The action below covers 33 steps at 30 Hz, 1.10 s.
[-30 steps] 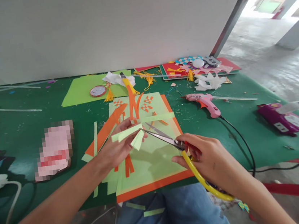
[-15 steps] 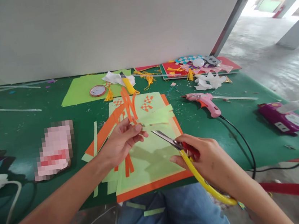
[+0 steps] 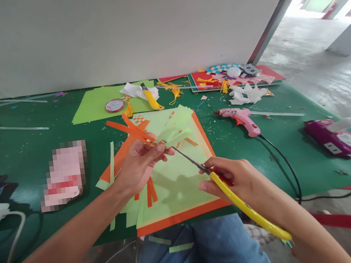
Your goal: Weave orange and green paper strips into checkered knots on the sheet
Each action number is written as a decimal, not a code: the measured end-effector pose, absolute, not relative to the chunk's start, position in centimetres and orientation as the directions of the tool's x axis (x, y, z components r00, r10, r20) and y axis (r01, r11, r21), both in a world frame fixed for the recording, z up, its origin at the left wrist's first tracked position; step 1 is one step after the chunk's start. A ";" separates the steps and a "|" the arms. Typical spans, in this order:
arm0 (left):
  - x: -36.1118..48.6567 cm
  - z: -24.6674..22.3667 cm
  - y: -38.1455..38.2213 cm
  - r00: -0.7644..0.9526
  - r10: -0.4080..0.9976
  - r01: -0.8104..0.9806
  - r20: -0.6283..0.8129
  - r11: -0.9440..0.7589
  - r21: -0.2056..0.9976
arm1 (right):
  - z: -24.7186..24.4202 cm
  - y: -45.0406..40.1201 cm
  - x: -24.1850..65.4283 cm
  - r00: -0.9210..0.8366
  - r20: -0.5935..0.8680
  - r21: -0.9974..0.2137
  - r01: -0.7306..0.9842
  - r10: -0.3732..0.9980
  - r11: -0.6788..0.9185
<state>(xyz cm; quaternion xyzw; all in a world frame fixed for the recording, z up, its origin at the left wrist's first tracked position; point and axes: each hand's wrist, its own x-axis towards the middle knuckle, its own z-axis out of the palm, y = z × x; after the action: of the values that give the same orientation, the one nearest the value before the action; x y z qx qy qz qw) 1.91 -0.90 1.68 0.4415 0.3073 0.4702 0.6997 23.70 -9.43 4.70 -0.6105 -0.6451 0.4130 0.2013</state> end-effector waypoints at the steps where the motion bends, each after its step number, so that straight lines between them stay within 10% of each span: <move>1: 1.9 1.6 -0.9 0.378 0.926 -0.362 -0.002 0.150 0.920 | 4.8 -9.3 23.7 -0.185 -0.291 -0.785 0.607 0.939 -0.124; 17: 2.1 1.9 -1.5 0.437 0.898 -0.069 -0.048 0.087 0.994 | 6.0 -6.5 23.1 -0.253 -0.386 -0.857 0.454 0.887 -0.244; 33: 2.1 1.6 -1.7 0.385 0.923 -0.153 -0.012 0.077 0.985 | 6.0 -6.2 22.7 -0.297 -0.374 -0.856 0.475 0.879 -0.204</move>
<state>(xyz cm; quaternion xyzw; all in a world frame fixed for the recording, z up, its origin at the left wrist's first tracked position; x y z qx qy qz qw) 2.06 -1.74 1.56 0.5331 0.3610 0.4210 0.6389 22.71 -6.20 6.01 -0.5623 -0.6019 0.5348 0.1885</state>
